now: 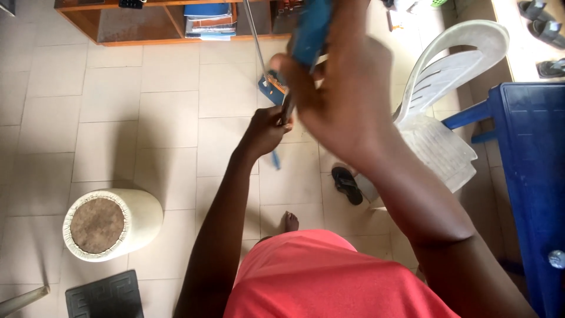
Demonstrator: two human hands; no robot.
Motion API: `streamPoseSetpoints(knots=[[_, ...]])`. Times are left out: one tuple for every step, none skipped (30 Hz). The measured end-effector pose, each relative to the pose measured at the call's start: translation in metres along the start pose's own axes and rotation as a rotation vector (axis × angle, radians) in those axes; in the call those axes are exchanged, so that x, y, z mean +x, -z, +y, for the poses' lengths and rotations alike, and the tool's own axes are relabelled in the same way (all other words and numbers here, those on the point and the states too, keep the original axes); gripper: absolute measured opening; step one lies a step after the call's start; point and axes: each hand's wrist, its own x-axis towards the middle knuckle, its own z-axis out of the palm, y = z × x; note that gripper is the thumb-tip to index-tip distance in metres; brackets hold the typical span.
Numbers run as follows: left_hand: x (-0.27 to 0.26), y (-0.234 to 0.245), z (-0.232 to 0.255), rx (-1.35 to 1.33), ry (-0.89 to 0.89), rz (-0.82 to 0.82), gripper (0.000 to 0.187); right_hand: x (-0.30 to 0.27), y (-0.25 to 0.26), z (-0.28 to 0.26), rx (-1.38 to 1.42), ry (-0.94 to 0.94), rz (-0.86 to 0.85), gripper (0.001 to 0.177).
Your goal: The recorder is attempting to attach or fix the handle to the brush head of a broom.
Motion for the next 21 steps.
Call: streamPoseSetpoints(knots=[[-0.002,0.004,0.001,0.144,0.018,0.03,0.018,-0.001,0.003,0.006,0.027,0.07,0.056,0.053],[-0.004,0.008,0.002,0.144,0.019,0.033,0.018,-0.002,-0.001,0.015,0.03,0.072,0.055,0.053],[-0.007,0.012,0.004,0.14,0.059,0.049,0.013,-0.002,-0.006,0.023,0.079,0.079,0.068,0.052],[-0.01,0.016,0.005,0.134,0.1,0.064,0.008,-0.003,-0.011,0.032,0.129,0.087,0.081,0.05],[-0.012,0.019,-0.005,0.134,0.102,0.066,0.008,-0.004,-0.022,0.039,0.132,0.087,0.079,0.05],[-0.014,0.023,-0.014,0.172,0.135,0.072,0.008,-0.006,-0.032,0.046,0.163,0.088,0.115,0.051],[-0.016,0.027,-0.024,0.21,0.167,0.076,0.007,-0.007,-0.043,0.053,0.193,0.088,0.153,0.052],[-0.016,0.028,-0.037,0.209,0.169,0.076,0.007,-0.01,-0.055,0.057,0.195,0.088,0.151,0.052],[-0.016,0.029,-0.049,0.213,0.183,0.076,0.007,-0.012,-0.065,0.061,0.167,0.053,0.154,0.059],[-0.015,0.03,-0.061,0.216,0.196,0.075,0.008,-0.014,-0.076,0.065,0.141,0.018,0.157,0.066],[-0.013,0.025,-0.072,0.215,0.196,0.076,0.008,-0.016,-0.079,0.064,0.141,0.019,0.156,0.066],[-0.012,0.02,-0.083,0.186,0.211,0.076,0.009,-0.018,-0.083,0.063,0.117,-0.026,0.133,0.063],[-0.01,0.016,-0.093,0.156,0.225,0.076,0.01,-0.019,-0.087,0.061,0.093,-0.071,0.11,0.059],[-0.008,0.013,-0.086,0.156,0.225,0.077,0.01,-0.019,-0.084,0.055,0.093,-0.07,0.11,0.059],[-0.006,0.007,-0.079,0.121,0.267,0.068,0.012,-0.02,-0.081,0.049,0.082,-0.11,0.038,0.056],[-0.005,0.002,-0.072,0.086,0.309,0.059,0.015,-0.021,-0.079,0.044,0.072,-0.15,-0.034,0.052],[-0.003,-0.002,-0.051,0.085,0.309,0.056,0.015,-0.019,-0.076,0.039,0.07,-0.152,-0.035,0.052],[-0.001,-0.004,-0.03,0.042,0.361,0.03,0.02,-0.017,-0.074,0.034,0.047,-0.099,-0.029,0.054],[0.0,-0.007,-0.009,0.0,0.413,0.002,0.027,-0.016,-0.072,0.028,0.025,-0.047,-0.024,0.055],[-0.001,-0.008,-0.001,-0.001,0.414,-0.001,0.027,-0.015,-0.071,0.024,0.023,-0.05,-0.024,0.055],[-0.001,-0.008,0.008,-0.082,0.322,-0.011,0.038,-0.014,-0.071,0.02,0.0,-0.019,-0.039,0.054]])
